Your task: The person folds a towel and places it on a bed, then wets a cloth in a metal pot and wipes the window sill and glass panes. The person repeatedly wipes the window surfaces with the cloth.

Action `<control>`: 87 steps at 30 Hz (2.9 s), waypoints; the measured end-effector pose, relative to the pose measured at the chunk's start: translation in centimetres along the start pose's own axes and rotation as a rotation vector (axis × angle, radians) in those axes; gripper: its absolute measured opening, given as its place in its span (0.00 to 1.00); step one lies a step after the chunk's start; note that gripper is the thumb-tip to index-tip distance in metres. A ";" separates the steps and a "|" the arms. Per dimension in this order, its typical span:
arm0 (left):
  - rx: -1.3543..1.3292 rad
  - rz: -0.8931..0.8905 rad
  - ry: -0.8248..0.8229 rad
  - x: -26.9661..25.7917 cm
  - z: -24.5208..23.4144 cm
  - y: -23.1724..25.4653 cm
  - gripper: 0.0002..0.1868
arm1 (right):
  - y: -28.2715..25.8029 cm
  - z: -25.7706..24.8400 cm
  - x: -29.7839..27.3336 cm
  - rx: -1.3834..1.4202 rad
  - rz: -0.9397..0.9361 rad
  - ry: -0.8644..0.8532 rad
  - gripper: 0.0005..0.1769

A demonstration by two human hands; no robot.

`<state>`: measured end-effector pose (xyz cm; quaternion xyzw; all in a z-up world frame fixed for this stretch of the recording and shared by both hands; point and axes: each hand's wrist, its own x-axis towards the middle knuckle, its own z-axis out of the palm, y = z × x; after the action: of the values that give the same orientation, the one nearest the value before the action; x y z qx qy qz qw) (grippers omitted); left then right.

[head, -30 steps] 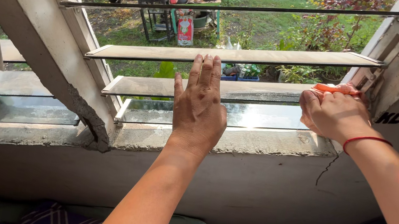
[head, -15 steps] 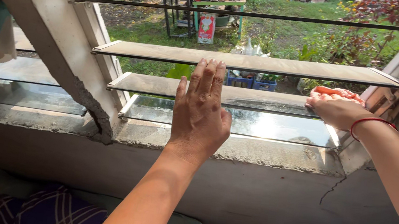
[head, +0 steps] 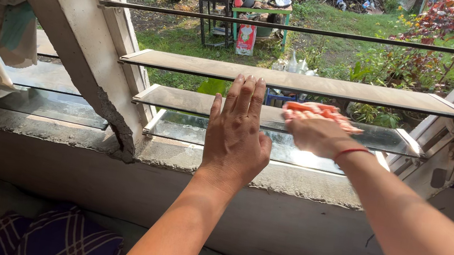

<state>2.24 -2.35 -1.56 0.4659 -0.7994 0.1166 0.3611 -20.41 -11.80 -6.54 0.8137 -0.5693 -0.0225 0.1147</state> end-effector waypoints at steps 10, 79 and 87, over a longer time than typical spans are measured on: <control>0.017 -0.010 0.020 0.1 0.1 0.2 0.45 | 5.0 1.1 -4.2 0.194 0.074 0.047 0.29; -0.106 0.027 0.113 -0.6 1.0 -1.2 0.41 | 2.8 3.9 2.0 -0.019 -0.117 -0.163 0.33; -0.085 0.045 0.114 -0.6 0.4 -2.3 0.36 | -8.2 -1.3 4.5 0.306 -0.095 -0.077 0.21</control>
<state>4.15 -3.42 -2.62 0.4248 -0.7920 0.1166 0.4227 -11.03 -13.15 -6.57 0.8463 -0.5309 0.0279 -0.0338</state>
